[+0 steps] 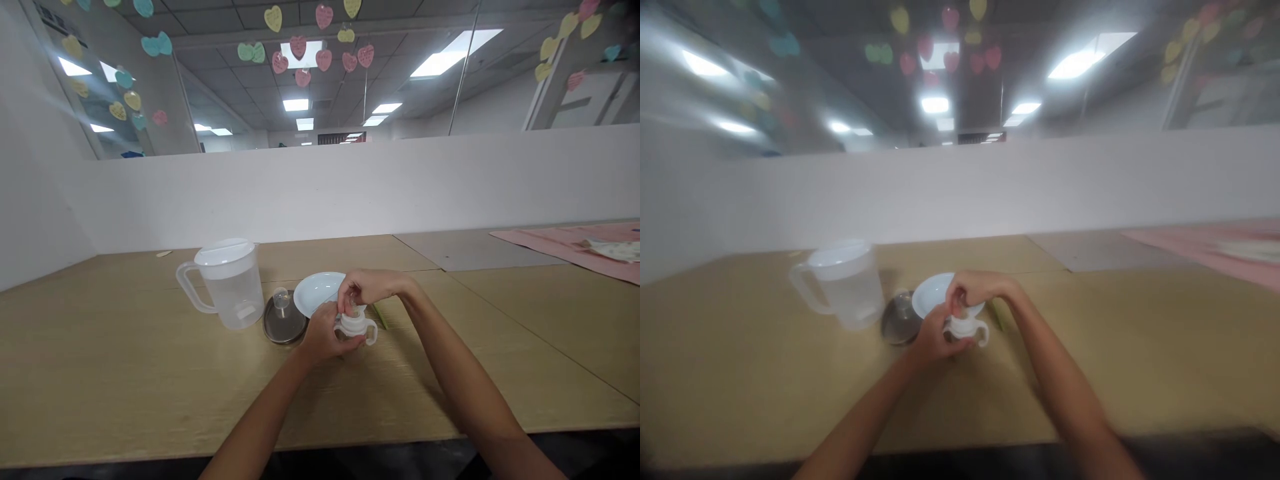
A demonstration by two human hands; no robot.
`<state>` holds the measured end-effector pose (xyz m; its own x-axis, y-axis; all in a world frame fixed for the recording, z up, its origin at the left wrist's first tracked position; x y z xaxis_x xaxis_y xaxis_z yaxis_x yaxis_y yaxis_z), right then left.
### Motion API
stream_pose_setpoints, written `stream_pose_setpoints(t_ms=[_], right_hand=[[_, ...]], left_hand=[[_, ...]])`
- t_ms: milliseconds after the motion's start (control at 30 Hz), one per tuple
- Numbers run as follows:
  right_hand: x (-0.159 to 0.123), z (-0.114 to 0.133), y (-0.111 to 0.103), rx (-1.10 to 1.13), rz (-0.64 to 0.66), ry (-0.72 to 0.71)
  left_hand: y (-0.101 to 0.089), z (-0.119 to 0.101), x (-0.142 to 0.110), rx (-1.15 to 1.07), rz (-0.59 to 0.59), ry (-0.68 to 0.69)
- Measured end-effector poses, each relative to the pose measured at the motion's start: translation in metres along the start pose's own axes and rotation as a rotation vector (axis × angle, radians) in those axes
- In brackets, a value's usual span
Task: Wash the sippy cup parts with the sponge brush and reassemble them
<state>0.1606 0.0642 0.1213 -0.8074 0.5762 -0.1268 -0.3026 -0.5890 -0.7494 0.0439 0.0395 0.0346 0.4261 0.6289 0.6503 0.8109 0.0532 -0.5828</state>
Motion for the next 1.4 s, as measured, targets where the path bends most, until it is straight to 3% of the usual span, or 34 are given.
stream_pose_setpoints(t_ms=[300, 600, 1000, 1200, 1400], right_hand=[[-0.013, 0.002, -0.001, 0.053, 0.080, 0.004], [-0.007, 0.020, 0.007, -0.261, -0.015, 0.021], [-0.006, 0.011, 0.008, -0.402, -0.158, 0.264], [-0.006, 0.007, 0.010, -0.267, -0.188, 0.427], [-0.009, 0.005, 0.007, -0.255, -0.172, 0.430]], left_hand=[[-0.001, -0.006, 0.006, 0.021, 0.077, 0.059], [0.000, -0.006, 0.005, 0.066, 0.048, 0.010], [-0.002, -0.008, 0.005, 0.060, 0.055, 0.011], [-0.002, -0.007, 0.003, 0.058, 0.024, 0.007], [-0.002, -0.008, 0.003, 0.063, 0.059, -0.016]])
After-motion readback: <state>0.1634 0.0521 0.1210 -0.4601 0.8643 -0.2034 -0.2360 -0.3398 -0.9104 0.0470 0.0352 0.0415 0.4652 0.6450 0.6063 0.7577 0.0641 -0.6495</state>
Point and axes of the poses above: each hand's wrist, its own x-axis towards the middle knuckle, its own y-axis out of the palm, z = x × y, the point moved 4 cm from there along x, towards the middle knuckle, and after that the axes turned 2 degrees about y, right-handed, at the moved point
